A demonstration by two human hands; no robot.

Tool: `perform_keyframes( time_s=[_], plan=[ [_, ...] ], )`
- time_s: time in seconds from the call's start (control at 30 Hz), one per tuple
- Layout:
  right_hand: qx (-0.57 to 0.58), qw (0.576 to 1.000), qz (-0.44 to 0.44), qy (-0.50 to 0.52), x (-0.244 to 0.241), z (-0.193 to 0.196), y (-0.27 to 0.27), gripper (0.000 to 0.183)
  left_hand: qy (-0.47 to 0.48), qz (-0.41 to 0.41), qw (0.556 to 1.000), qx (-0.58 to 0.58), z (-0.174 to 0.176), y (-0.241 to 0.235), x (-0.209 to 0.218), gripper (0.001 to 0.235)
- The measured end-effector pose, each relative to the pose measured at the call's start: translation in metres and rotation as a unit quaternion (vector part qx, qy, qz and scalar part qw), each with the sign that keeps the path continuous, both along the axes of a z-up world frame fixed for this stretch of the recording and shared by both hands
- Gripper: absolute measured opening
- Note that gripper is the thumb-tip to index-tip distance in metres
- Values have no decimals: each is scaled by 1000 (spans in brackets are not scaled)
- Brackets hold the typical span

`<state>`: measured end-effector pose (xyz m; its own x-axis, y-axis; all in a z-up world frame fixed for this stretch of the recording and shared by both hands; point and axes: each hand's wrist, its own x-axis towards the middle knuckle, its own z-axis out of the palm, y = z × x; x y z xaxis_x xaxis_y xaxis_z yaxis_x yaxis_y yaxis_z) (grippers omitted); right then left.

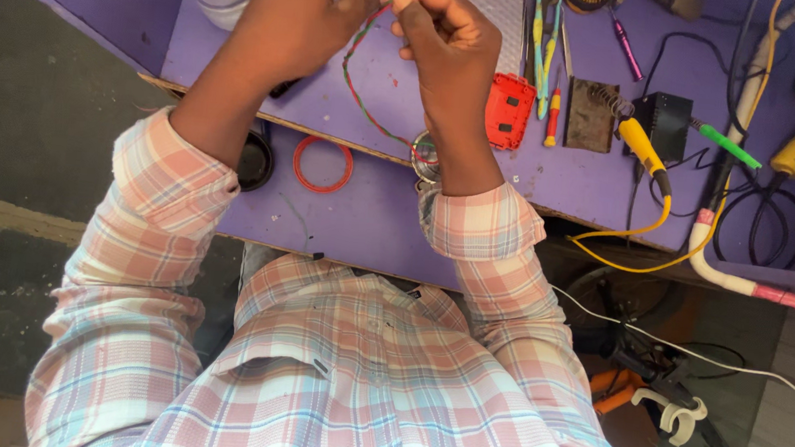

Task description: The person uses a soldering iron to attach red and green wires to a small white plastic component inside a metal lamp holder. The person holds the component and wires with one hand while applying the soldering iron with the other, then sets the tool down and adjusts the wires.

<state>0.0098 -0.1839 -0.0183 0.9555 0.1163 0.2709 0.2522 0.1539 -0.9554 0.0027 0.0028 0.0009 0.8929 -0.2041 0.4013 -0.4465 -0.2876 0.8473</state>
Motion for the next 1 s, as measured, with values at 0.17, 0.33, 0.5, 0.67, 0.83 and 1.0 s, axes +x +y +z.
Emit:
perform_keyframes(
  time_s=[0.17,0.33,0.5,0.67,0.83,1.0],
  plan=[
    [-7,1000,21,11,3,2,-5,17,103,-62,990,-68,-7,7,6,10],
    [10,995,66,68,9,4,-9,13,116,-171,966,-155,-23,17,18,7],
    [89,980,82,158,11,-1,-5,13,143,-161,930,-299,-50,-3,23,9],
    [123,983,61,119,6,-16,0,10,109,-97,900,-410,-67,-31,26,19],
    [155,983,28,93,9,-24,-1,9,43,-31,917,-395,-67,-45,23,20],
    [88,994,0,71,9,-22,-8,10,28,-64,939,-337,-61,-43,23,22]
  ],
)
